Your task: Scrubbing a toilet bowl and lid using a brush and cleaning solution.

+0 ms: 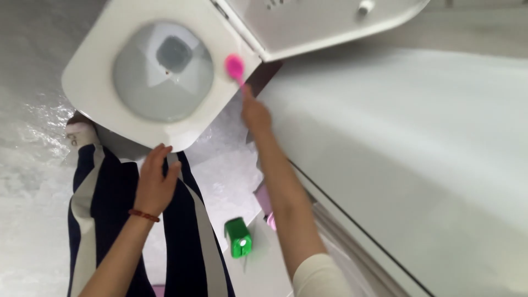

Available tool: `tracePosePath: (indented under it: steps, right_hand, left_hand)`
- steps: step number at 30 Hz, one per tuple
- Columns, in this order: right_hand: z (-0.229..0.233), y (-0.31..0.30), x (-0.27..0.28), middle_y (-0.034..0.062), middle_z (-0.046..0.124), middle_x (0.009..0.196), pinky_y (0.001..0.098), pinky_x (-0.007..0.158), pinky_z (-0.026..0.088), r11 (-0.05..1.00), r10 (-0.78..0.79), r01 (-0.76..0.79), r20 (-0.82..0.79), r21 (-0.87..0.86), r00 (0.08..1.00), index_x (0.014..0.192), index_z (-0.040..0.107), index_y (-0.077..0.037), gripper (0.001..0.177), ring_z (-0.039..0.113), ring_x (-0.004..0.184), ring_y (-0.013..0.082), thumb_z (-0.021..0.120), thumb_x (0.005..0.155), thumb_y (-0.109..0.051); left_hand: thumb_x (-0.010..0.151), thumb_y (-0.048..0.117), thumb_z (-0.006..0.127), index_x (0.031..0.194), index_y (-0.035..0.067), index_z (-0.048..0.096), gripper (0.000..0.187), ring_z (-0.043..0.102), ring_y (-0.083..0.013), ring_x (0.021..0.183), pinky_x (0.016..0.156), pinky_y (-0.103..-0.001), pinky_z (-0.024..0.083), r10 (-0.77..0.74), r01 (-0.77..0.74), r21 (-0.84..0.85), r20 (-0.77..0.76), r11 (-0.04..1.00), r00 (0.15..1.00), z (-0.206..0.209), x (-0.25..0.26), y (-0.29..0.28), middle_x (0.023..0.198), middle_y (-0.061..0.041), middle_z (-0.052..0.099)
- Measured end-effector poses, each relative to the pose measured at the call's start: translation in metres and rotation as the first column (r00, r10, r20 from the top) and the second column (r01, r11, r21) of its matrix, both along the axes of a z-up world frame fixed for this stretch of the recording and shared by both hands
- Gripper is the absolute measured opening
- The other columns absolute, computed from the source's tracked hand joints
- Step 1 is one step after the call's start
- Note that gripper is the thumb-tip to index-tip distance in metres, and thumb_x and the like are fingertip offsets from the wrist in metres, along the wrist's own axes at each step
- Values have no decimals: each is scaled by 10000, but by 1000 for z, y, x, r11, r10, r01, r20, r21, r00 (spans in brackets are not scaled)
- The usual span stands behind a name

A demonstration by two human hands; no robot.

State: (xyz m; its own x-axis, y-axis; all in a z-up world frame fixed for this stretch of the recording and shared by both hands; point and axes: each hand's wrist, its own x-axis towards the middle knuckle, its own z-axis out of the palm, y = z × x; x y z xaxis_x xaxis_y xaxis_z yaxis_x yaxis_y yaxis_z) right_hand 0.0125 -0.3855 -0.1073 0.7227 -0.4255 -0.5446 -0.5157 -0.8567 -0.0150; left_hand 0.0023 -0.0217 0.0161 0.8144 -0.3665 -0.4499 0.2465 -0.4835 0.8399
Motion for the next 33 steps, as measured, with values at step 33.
tracePosePath:
  steps: [33]
  right_hand:
    - [-29,252,-115,264,729,931,619,781,536,988,-87,103,-142,111,986,1582,259,-255,520,705,840,499,363,1076,-310]
  left_hand:
    - [1025,235,602,1380,42,587,404,483,-400,1392,1106,-461,418,198,-197,-43,4,979,980,50,1,143,1527,-228,486]
